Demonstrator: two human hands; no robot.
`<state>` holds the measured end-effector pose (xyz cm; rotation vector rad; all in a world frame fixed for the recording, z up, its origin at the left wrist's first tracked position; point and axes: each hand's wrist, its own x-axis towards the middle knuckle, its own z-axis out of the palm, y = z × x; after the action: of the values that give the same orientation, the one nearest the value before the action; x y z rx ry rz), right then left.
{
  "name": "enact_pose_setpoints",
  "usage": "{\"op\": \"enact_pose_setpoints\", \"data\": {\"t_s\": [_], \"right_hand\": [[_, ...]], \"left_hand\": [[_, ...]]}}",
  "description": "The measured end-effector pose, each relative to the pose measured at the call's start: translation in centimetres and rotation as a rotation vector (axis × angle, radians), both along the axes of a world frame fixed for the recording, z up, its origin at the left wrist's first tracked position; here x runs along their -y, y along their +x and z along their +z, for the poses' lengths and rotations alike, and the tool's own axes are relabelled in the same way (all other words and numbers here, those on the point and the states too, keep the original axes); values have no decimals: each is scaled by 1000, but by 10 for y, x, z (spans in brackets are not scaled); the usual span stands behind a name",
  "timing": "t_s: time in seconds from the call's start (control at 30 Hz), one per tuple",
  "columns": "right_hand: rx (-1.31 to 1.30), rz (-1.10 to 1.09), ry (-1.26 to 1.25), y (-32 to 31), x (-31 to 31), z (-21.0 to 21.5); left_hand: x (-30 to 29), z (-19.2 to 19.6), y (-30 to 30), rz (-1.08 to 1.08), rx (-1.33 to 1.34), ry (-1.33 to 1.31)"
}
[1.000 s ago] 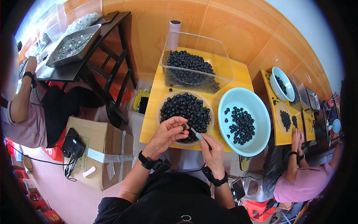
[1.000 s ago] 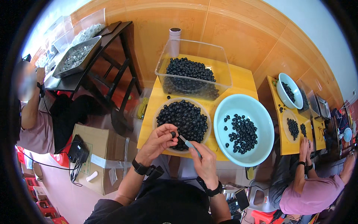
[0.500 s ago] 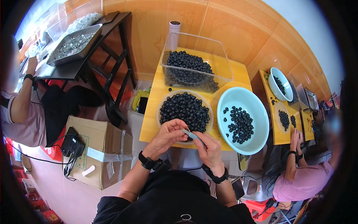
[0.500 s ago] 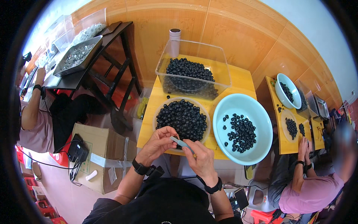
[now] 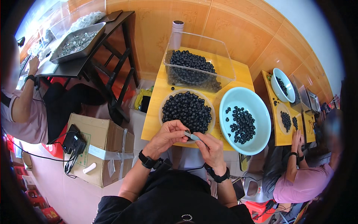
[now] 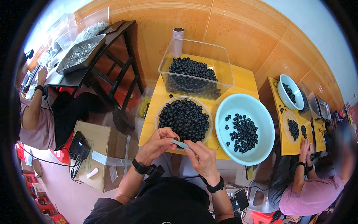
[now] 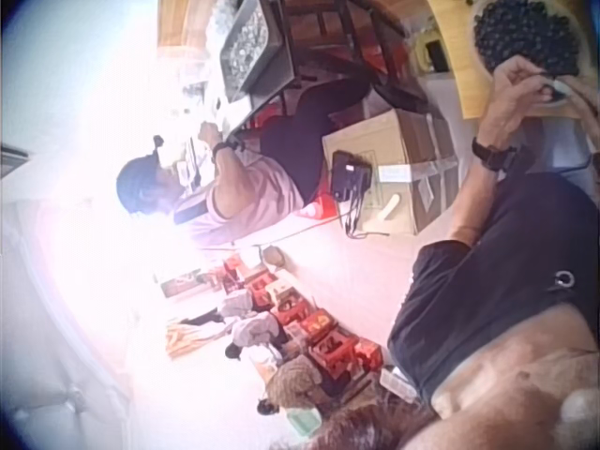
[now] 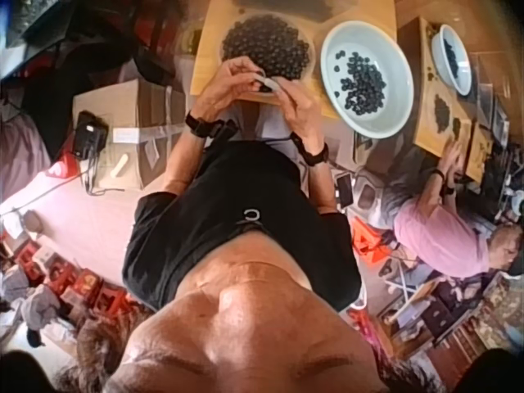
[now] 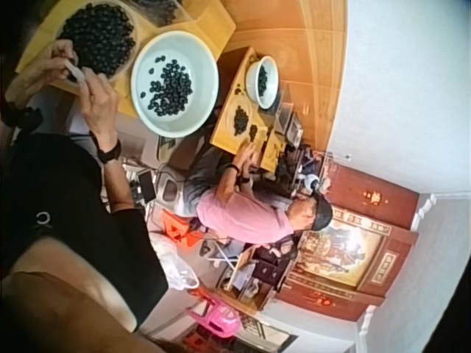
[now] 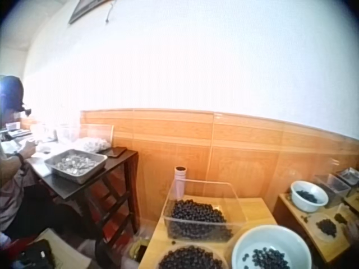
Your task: Sorting and inspecting small black rubber or plastic parts into bins.
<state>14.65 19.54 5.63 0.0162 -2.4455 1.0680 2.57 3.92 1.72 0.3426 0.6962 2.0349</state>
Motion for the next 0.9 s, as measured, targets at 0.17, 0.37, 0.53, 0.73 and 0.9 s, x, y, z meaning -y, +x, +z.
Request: {"op": "enact_pose_setpoints", "data": {"t_s": [0.17, 0.37, 0.53, 0.73, 0.9], "right_hand": [[0, -30, 7, -1, 5, -1], [-65, -95, 50, -8, -1, -32], [-34, -285, -72, 1, -21, -48], [59, -211, -401, 4, -2, -16], [161, 16, -451, 1, 13, 6]], "left_hand": [[3, -1, -1, -7, 5, -40], [15, -4, 1, -62, 30, 50], [16, 10, 10, -59, 16, 23], [3, 3, 8, 1, 103, -1], [3, -2, 12, -70, 22, -87]]}}
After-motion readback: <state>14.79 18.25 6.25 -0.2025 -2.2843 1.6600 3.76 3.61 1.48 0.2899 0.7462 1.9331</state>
